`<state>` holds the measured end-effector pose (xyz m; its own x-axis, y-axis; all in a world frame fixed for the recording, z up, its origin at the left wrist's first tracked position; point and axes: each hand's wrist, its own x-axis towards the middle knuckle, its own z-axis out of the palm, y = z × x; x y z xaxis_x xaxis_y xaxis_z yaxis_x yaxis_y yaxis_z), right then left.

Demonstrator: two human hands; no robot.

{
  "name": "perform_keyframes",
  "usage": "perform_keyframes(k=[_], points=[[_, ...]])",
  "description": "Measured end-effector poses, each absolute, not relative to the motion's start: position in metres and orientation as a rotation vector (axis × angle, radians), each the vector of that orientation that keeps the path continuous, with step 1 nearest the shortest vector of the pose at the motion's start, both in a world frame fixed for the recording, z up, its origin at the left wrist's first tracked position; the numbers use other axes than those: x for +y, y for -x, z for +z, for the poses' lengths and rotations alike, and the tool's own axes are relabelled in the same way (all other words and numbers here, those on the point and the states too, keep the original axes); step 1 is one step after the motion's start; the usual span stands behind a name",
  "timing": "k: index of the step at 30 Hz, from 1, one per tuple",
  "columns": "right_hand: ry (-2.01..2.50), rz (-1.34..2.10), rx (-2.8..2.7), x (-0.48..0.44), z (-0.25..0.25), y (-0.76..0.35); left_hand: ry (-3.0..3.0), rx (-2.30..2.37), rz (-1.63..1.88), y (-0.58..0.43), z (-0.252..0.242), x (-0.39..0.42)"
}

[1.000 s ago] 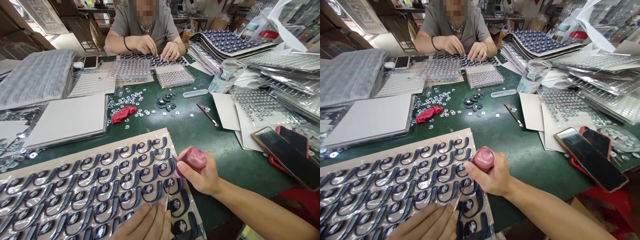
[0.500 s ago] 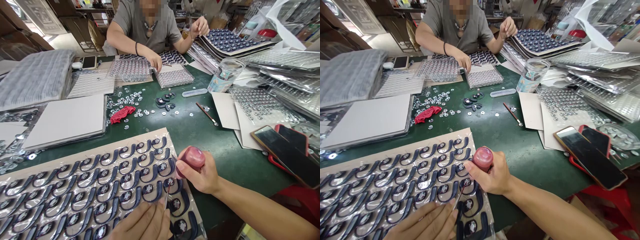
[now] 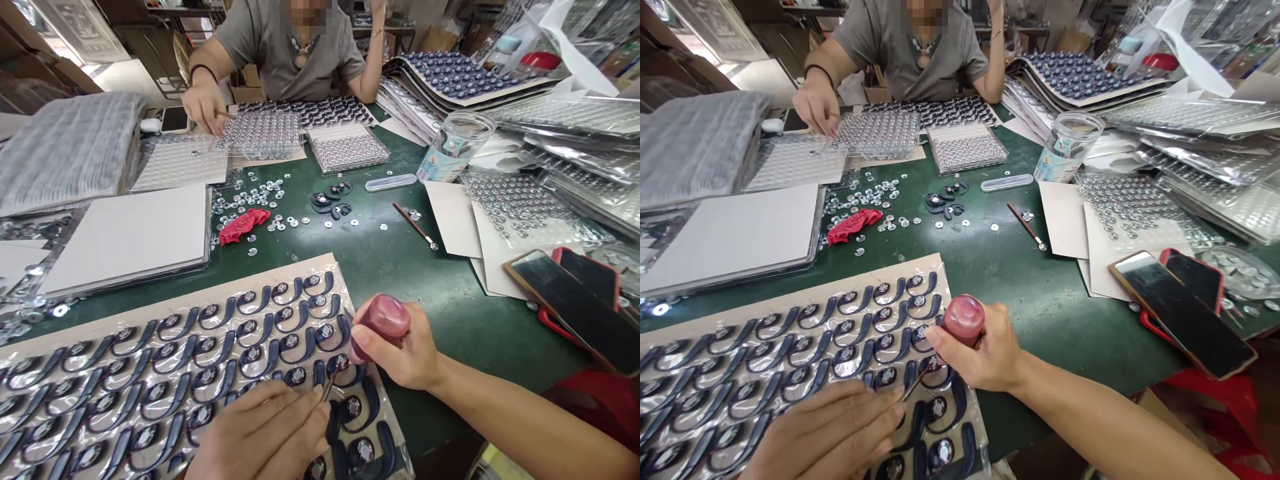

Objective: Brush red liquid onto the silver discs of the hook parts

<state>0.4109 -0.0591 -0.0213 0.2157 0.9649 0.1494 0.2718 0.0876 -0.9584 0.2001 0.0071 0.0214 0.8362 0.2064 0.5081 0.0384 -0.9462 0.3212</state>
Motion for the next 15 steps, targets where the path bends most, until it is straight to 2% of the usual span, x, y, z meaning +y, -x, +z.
perform_keyframes(k=[5,15], points=[[1.38,0.789,-1.324,-0.057,-0.016,-0.41,-2.511,0.271,0.811,-0.203,0.028,0.017],[1.286,0.722,-1.336,-0.055,-0.016,-0.41,-2.43,0.545,0.563,-0.187,0.018,0.023]])
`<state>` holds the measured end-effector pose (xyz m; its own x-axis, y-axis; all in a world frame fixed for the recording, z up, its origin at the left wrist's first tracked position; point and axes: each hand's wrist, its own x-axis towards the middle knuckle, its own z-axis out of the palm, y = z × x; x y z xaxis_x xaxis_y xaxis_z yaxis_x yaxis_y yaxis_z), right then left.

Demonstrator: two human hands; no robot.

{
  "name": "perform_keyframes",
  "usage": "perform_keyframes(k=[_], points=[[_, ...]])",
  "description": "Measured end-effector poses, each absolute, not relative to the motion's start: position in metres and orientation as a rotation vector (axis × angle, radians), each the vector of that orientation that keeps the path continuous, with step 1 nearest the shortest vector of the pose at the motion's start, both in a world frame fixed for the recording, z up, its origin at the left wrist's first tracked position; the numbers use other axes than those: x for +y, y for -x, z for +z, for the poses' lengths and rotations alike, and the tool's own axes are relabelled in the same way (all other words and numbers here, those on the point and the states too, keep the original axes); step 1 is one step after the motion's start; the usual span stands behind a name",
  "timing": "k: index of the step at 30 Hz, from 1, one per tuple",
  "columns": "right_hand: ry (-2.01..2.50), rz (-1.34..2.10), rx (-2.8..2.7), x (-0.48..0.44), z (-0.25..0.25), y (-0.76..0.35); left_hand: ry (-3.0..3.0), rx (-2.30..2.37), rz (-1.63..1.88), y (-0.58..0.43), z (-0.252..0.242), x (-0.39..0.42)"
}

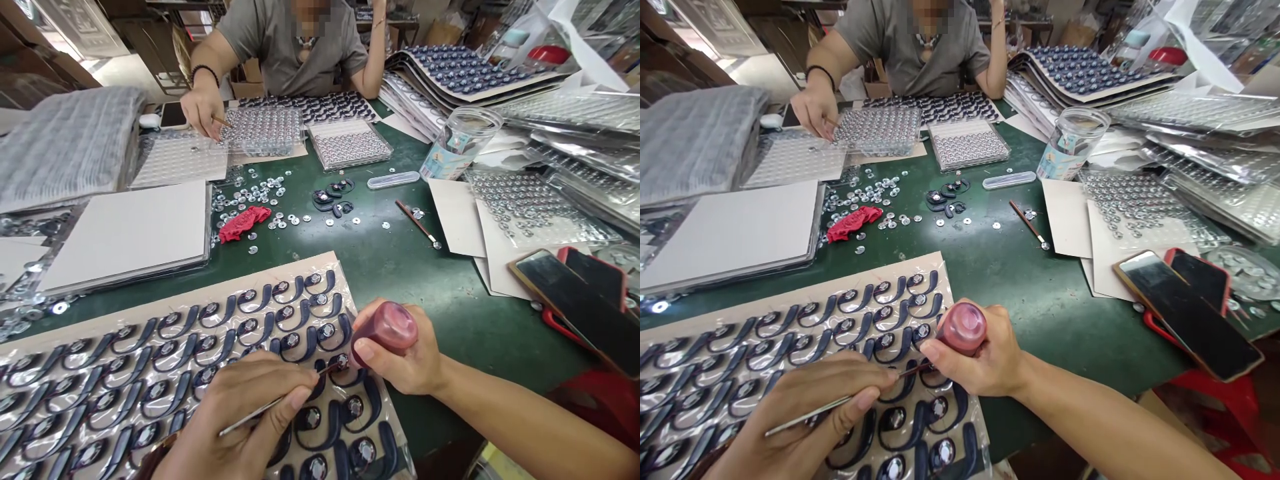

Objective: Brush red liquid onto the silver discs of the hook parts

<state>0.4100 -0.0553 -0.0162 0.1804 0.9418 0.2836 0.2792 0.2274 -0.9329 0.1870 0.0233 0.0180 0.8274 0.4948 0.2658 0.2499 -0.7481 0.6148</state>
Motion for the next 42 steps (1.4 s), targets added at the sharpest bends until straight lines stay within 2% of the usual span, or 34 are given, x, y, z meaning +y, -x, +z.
perform_keyframes(k=[11,14,19,25,29,32,37,42], points=[[1.293,0.496,-1.393,-0.053,-0.017,-0.407,-2.093,0.679,0.408,-0.197,0.019,0.033],[1.278,0.553,-1.378,-0.055,-0.017,-0.407,-2.084,0.672,0.375,-0.195,0.018,0.034],[1.164,0.894,-1.065,-0.047,-0.004,-0.417,-2.296,0.581,0.51,-0.195,0.024,0.031],[1.143,0.951,-1.063,-0.016,0.0,-0.422,-2.569,0.231,0.864,-0.198,0.033,0.031],[1.139,0.902,-0.97,-0.011,-0.015,-0.416,-2.87,0.153,0.709,-0.197,0.03,0.035],[1.135,0.94,-0.957,-0.015,-0.021,-0.416,-2.918,0.148,0.743,-0.197,0.027,0.036],[1.12,1.01,-1.041,-0.019,-0.024,-0.415,-2.99,0.153,0.594,-0.195,0.02,0.029],[1.227,0.854,-1.228,-0.021,-0.031,-0.415,-3.116,0.239,0.634,-0.192,0.003,0.013]])
